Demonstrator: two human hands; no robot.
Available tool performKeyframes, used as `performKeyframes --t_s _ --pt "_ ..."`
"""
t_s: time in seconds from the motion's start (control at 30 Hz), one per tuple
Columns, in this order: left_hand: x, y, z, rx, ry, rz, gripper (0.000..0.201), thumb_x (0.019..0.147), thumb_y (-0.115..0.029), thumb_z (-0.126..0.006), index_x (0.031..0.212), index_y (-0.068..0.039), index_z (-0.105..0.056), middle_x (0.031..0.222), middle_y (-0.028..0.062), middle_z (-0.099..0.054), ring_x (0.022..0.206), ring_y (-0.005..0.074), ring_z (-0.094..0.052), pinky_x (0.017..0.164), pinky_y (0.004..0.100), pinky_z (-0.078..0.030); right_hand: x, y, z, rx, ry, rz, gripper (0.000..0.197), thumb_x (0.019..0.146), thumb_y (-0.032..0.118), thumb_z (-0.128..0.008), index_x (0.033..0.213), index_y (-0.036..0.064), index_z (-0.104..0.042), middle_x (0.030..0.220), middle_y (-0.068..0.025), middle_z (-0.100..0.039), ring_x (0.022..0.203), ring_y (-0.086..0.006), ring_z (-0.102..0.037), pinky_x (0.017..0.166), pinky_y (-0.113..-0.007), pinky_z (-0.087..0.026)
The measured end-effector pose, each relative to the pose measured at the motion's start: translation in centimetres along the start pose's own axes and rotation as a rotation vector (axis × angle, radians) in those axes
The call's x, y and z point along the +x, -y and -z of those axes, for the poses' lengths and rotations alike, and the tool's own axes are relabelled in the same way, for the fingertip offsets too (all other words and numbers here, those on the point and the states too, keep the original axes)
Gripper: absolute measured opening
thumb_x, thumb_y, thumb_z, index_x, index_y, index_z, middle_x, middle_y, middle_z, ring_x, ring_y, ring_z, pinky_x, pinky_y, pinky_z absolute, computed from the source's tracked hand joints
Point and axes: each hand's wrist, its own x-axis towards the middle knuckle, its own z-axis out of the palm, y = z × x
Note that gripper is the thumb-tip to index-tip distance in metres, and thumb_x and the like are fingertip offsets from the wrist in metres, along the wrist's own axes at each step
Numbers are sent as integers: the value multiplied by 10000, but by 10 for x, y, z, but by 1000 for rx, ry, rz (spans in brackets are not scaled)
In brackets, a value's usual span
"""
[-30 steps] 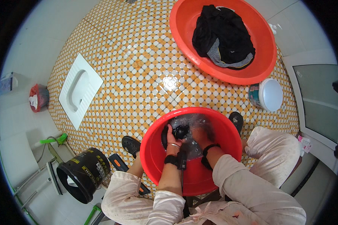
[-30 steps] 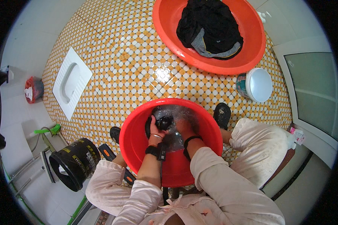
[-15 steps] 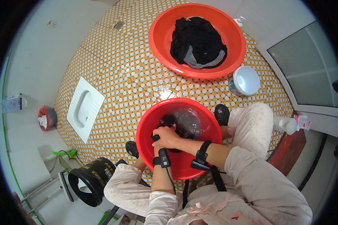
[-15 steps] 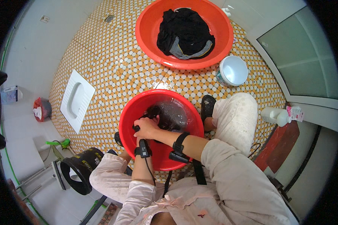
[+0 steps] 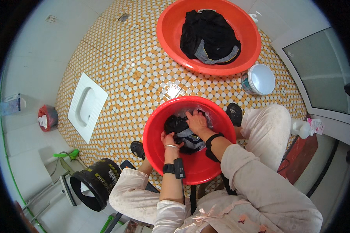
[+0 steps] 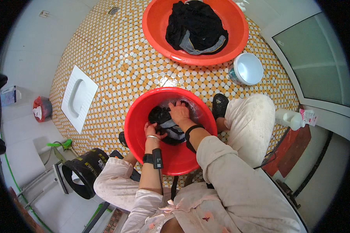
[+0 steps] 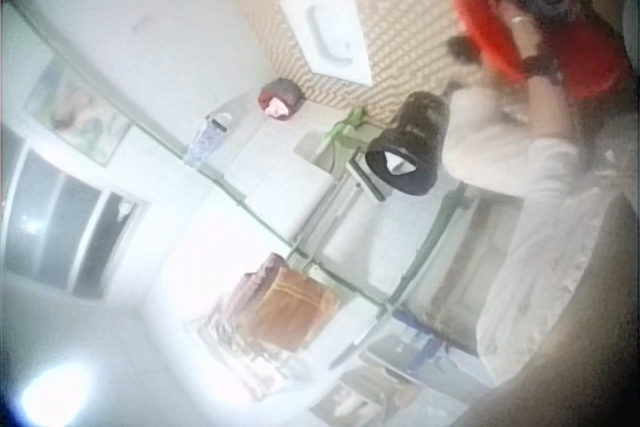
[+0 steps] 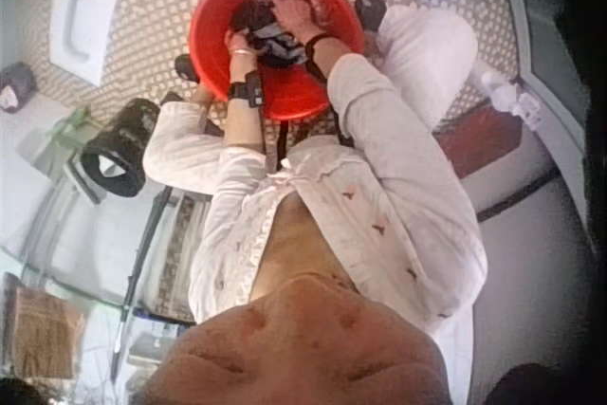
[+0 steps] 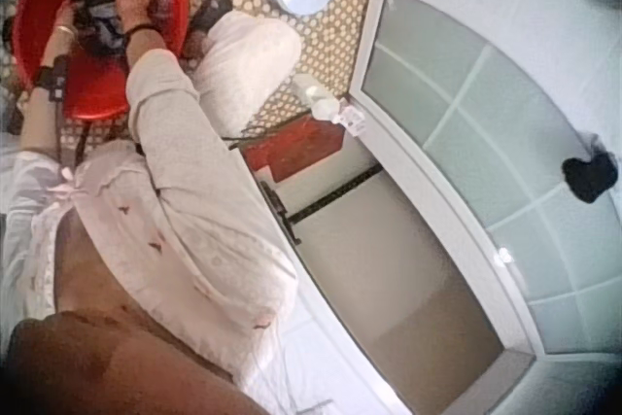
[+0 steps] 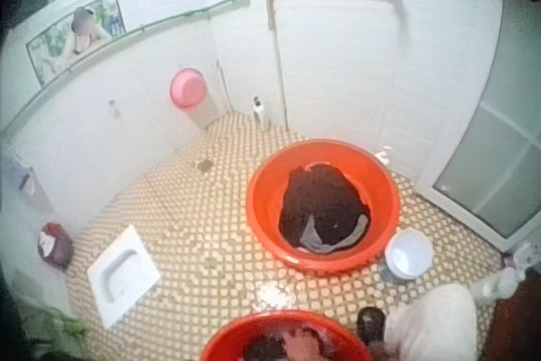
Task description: The person washes dark clothing by hand in a red basin, scrubbing and rinsing the items. They then pour out the soapy water and refill the basin with fresh water from a tap to continue rinsing the clothes.
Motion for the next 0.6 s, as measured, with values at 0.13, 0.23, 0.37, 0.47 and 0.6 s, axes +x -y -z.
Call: performKeyframes --t_s 0.13,0.23,0.37,0.47,0.6 --pt "28 17 -19 -27 247 101 451 866 -369 -481 1289 -240 -389 1284 101 -431 1093 398 -423 830 653 -349 2 -20 -27 -132 140 81 652 703 258 -703 1288 325 -423 1355 -127 -297 1215 -356 -319 923 -475 -384" --pt "66 31 -22 -129 316 320 566 829 -561 -478 1240 -172 -467 1240 103 -507 1134 383 -438 936 658 -245 12 -39 -62 -186 157 139 581 753 282 -653 1284 372 -434 1373 -100 -310 1226 -361 -323 950 -483 -361" --pt "87 54 -20 -238 293 157 529 850 -543 -463 1223 -168 -477 1230 56 -521 1139 339 -445 932 624 -265 37 -45 -101 16 106 18 359 907 330 -368 1195 208 -544 1229 -158 -505 1121 -328 -488 951 -419 -381" --pt "84 46 -18 -254 287 204 526 864 -520 -457 1255 -168 -451 1249 45 -507 1136 328 -448 943 598 -277 50 -29 -91 265 55 -178 348 810 173 -503 1149 196 -581 1125 -171 -571 1028 -306 -565 900 -394 -440" --pt "68 6 -13 -244 490 238 540 879 -541 -386 1264 -168 -455 1281 101 -479 1187 353 -417 880 635 -361 49 25 -31 344 165 62 279 756 225 -560 1001 131 -656 1038 -153 -619 958 -316 -596 836 -401 -468"
